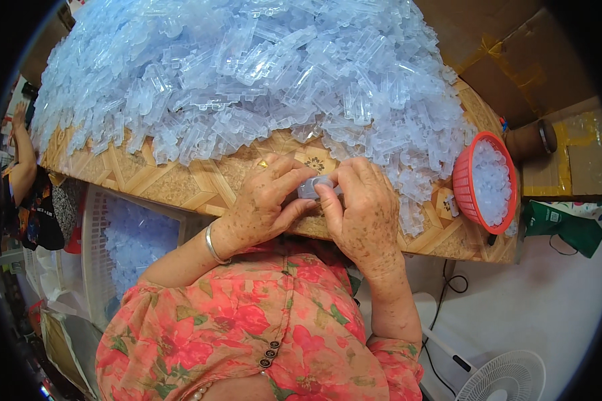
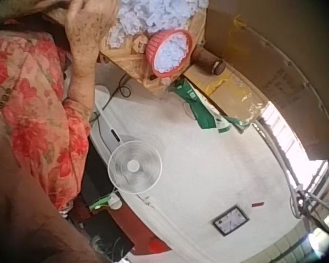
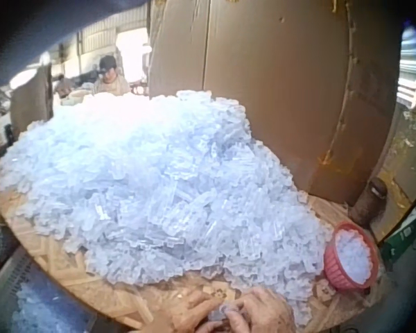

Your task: The person sits at a table and repeatedly picks up small, clear plastic components from a large pile. They manipulate the parts by hand, snapping them together to form a single unit, and then place the assembled piece into a red basket. The process is repetitive, with the person continuously selecting new components from the pile to assemble.

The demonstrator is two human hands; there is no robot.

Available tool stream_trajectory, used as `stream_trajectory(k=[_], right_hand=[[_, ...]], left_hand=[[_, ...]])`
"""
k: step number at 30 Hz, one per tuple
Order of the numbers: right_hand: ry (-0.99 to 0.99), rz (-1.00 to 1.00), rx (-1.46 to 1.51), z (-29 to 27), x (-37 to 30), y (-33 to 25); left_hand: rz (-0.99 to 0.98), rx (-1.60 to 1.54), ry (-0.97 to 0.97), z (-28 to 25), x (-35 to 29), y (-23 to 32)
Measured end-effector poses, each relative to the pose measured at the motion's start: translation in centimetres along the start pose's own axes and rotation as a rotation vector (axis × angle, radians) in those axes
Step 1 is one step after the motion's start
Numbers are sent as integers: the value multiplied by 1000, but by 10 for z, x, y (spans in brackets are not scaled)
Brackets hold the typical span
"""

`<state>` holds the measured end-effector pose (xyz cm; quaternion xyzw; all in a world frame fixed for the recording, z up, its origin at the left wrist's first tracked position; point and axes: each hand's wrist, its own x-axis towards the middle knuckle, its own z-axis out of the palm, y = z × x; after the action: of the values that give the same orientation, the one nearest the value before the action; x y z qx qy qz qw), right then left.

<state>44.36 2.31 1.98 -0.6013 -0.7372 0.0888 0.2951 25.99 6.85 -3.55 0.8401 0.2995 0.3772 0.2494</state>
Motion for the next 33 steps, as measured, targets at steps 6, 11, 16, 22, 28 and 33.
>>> stream_trajectory(k=[6, 11, 16, 22, 28, 33], right_hand=[[-11, -2, 50, 2, 0, 1], [28, -172, -117, 5, -2, 6], [28, -235, -170, 3, -4, 7], [49, -210, -131, 7, -5, 12], [47, -226, -109, 10, -11, 14], [50, -203, -56, 19, -10, 14]], left_hand=[[20, -19, -2, 1, 0, -2], [22, -17, 22, 2, -1, -1], [34, -8, 27, 1, -1, 0], [29, -30, 3, 1, 0, 0], [24, -35, -1, 2, 0, -1], [20, -60, 7, 1, 0, -1]])
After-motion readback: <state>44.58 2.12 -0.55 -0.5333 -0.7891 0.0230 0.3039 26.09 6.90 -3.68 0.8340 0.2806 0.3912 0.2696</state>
